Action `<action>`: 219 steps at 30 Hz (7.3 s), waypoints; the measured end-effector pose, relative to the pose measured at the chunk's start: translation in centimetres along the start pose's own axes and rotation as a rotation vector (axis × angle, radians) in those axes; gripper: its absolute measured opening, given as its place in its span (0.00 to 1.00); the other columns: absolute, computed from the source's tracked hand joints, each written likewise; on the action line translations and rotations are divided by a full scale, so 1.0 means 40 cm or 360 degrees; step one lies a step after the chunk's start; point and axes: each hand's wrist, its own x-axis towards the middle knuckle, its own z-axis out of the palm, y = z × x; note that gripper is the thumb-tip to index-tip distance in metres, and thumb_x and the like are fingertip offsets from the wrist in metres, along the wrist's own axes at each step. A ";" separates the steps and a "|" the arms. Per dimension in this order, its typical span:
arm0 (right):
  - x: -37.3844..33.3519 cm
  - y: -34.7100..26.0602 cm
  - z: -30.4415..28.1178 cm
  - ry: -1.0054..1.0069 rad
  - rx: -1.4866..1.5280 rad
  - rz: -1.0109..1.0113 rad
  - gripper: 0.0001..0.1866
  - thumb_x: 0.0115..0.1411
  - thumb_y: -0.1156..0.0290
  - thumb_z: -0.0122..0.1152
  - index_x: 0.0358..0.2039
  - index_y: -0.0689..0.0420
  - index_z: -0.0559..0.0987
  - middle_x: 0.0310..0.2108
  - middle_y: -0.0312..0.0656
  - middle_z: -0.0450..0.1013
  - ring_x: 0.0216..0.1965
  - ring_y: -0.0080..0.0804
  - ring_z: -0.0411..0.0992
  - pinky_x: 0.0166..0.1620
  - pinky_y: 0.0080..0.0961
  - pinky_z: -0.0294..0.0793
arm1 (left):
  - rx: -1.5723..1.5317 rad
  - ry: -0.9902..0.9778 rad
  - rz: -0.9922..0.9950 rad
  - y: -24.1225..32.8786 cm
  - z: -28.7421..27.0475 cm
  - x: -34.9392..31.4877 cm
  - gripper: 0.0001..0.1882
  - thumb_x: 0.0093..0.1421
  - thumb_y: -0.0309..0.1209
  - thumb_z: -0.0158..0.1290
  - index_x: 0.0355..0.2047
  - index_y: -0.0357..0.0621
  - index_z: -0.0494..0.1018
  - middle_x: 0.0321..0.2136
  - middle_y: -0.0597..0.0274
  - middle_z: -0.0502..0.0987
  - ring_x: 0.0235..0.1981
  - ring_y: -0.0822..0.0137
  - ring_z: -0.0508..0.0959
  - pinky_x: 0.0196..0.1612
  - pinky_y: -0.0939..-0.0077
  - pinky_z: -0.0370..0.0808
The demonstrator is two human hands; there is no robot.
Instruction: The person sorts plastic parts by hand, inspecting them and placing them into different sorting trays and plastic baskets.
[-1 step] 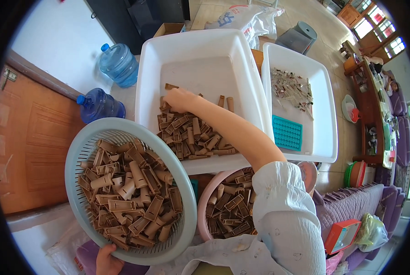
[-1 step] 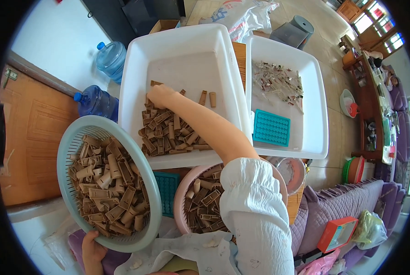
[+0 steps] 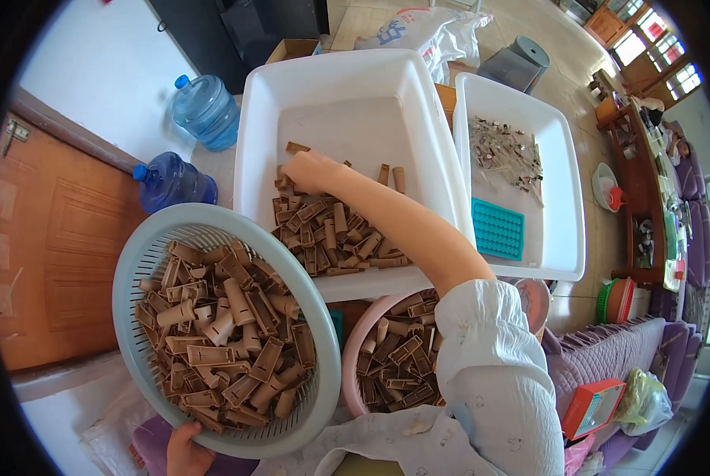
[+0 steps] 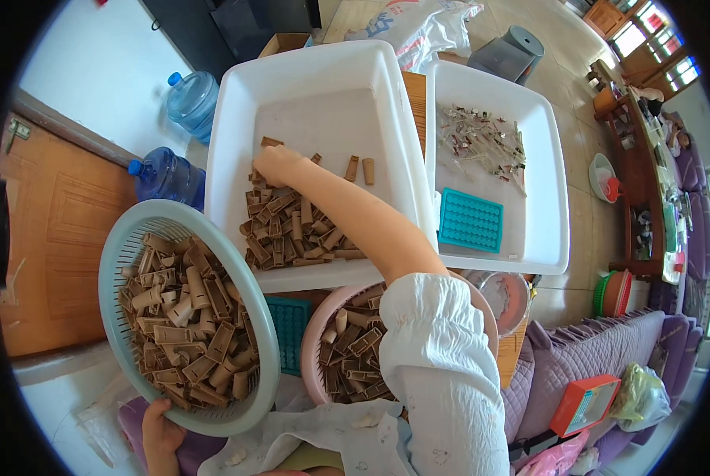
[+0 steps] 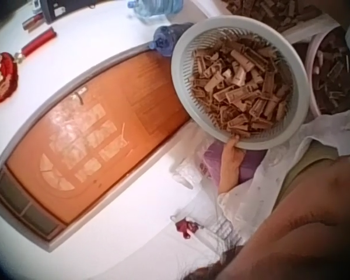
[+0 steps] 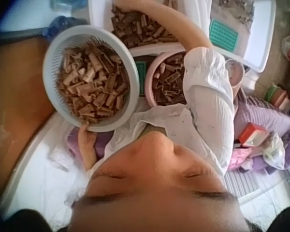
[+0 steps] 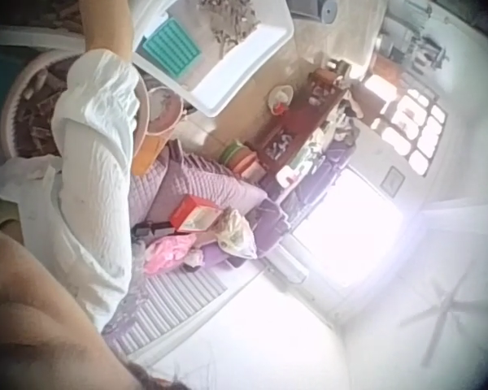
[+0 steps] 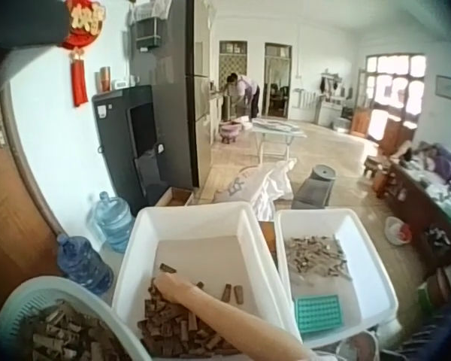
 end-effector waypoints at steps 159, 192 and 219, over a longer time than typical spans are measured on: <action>-0.210 -0.182 -0.363 0.0566 0.1088 -0.0595 0.21 0.53 0.63 0.56 0.46 0.56 0.65 0.30 0.43 0.71 0.28 0.29 0.71 0.34 0.24 0.71 | 0.0065 -0.0133 -0.0049 0.003 0.021 0.001 0.26 0.48 0.27 0.47 0.49 0.34 0.59 0.44 0.48 0.69 0.43 0.55 0.72 0.44 0.60 0.72; -0.163 0.095 -0.115 -0.0110 0.0002 -0.0058 0.15 0.52 0.73 0.50 0.42 0.57 0.67 0.42 0.49 0.66 0.42 0.44 0.67 0.44 0.35 0.68 | 0.0054 -0.0043 -0.0058 0.004 0.003 -0.002 0.26 0.48 0.27 0.46 0.49 0.36 0.59 0.45 0.50 0.69 0.45 0.54 0.71 0.46 0.59 0.70; -0.232 0.068 -0.230 0.0268 0.0287 0.0701 0.15 0.39 0.75 0.57 0.30 0.66 0.68 0.27 0.57 0.71 0.33 0.50 0.71 0.35 0.37 0.72 | 0.0086 -0.0111 -0.0057 0.003 0.014 -0.003 0.26 0.48 0.28 0.47 0.49 0.34 0.58 0.44 0.49 0.69 0.44 0.55 0.71 0.45 0.60 0.71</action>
